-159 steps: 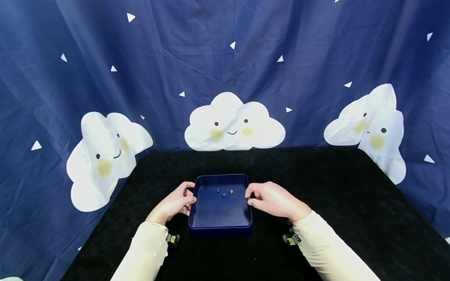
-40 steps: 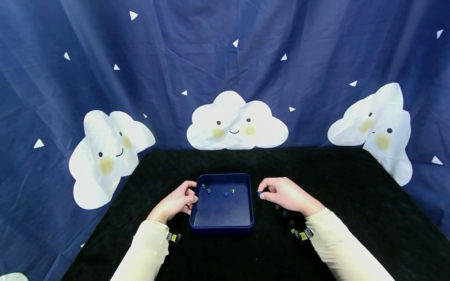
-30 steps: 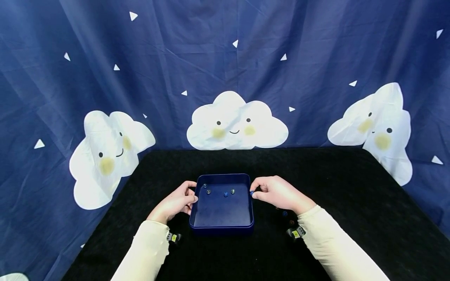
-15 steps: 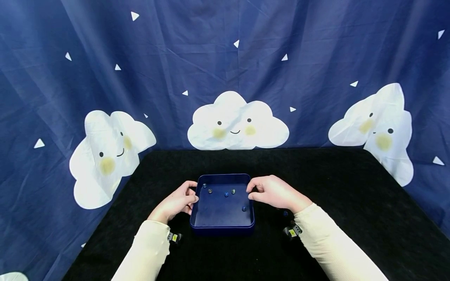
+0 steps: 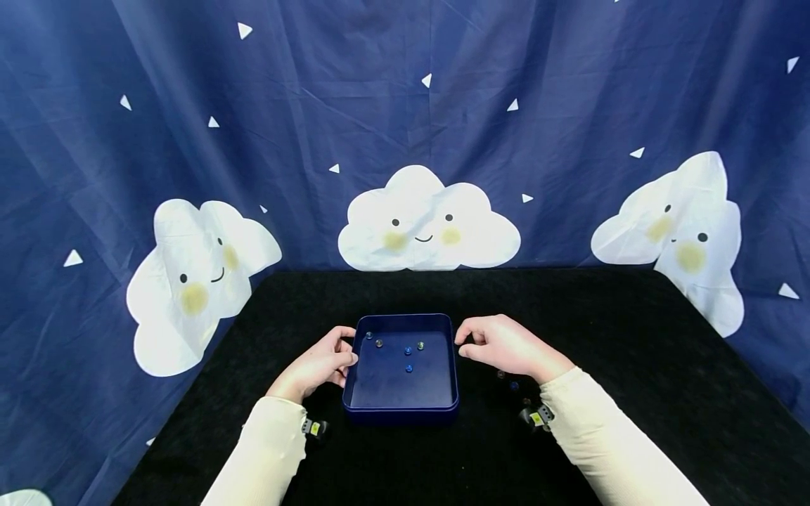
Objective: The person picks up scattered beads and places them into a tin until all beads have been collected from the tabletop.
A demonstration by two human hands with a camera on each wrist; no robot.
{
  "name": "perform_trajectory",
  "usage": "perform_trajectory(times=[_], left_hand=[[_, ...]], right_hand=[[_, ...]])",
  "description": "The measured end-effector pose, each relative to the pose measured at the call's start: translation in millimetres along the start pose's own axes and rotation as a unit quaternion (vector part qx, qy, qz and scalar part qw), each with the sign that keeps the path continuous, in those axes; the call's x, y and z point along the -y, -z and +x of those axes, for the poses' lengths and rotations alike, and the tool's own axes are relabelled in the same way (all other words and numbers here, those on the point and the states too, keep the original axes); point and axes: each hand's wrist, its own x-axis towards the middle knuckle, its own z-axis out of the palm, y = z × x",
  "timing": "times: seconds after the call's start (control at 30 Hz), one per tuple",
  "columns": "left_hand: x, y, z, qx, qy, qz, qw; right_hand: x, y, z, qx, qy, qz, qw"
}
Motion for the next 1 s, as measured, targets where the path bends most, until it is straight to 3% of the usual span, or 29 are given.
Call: perform_trajectory(times=[0.23,0.4,1.0], left_hand=[[-1.2,0.0,0.0,0.001,0.001,0.001,1.0],[-1.4,0.5,0.4,0.001,-0.001,0.005,1.0],[-2.3,0.5,-1.5,0.004,0.0,0.004,1.0]], right_hand=[[-17,7,-9,-0.025,-0.001,-0.043,0.999],[-30,11,-16,-0.021,-0.01,-0.045,0.999],[-55,7,-34,0.052,-0.031,-0.082,0.995]])
